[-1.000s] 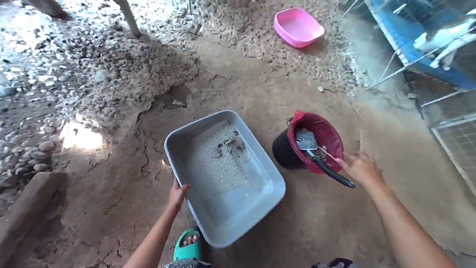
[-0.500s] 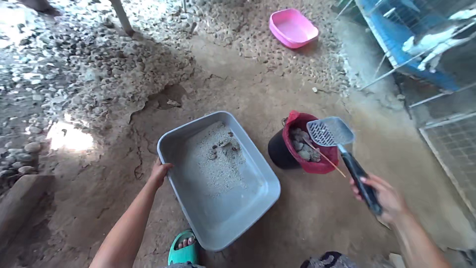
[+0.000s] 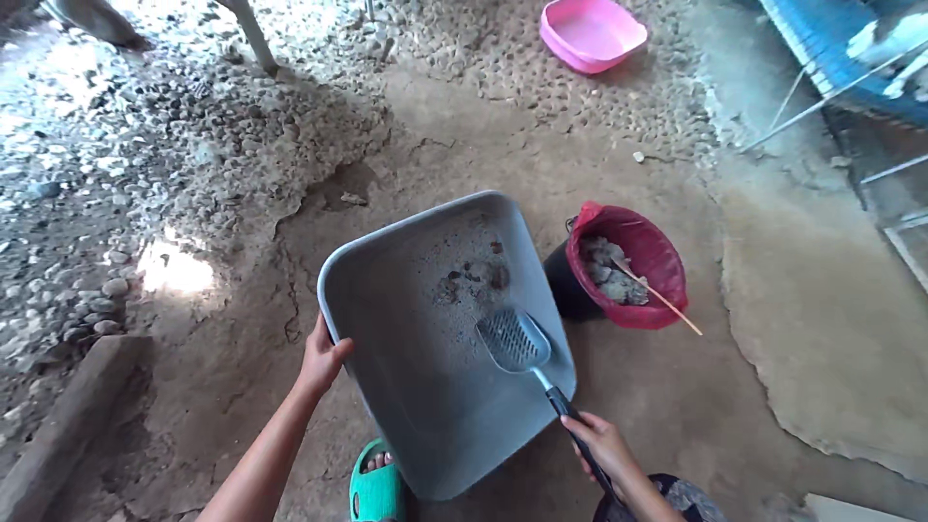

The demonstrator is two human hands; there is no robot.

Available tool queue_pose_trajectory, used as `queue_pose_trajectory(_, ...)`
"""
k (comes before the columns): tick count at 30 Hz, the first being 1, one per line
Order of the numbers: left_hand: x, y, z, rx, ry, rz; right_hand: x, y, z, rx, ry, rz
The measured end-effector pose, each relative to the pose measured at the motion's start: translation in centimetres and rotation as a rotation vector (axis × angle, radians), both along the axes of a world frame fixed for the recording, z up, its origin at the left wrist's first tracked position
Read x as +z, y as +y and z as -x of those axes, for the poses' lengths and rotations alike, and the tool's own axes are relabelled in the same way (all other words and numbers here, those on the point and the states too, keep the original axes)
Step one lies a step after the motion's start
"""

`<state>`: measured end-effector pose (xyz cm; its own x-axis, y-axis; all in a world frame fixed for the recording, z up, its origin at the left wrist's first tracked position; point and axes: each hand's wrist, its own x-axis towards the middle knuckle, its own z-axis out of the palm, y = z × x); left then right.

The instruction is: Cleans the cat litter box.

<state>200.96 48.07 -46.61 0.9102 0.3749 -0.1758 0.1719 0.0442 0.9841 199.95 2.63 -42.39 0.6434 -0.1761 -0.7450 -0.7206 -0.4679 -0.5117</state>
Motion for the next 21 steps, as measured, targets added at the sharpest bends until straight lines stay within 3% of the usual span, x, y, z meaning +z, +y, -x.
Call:
queue_pose_trajectory(5, 1.9, -1.3, 1.4, -0.056, -0.09, -0.127, 1.3, 3.3, -4.9, 0.029, -0.197, -0.052)
queue_pose_trajectory(9, 2.0, -1.2, 1.7, -0.032, -0.062, -0.081, -0.9, 6.4, -9.1, 0.122, -0.216, -0.141)
queue_pose_trajectory(11, 1.6, -1.1, 1.4, 0.014, -0.023, -0.036, -2.4, 8.0, -10.2, 0.185, -0.272, -0.083)
queue_pose_trajectory(16, -2.1, 0.2, -1.3, 0.173, 0.031, 0.046, -4.2, 8.4, -8.2, 0.351, -0.455, 0.104)
queue_pose_trajectory(21, -8.4, 2.2, -2.7, 0.184, 0.172, 0.165, -4.4, 7.8, -5.0, 0.261, -0.302, 0.019)
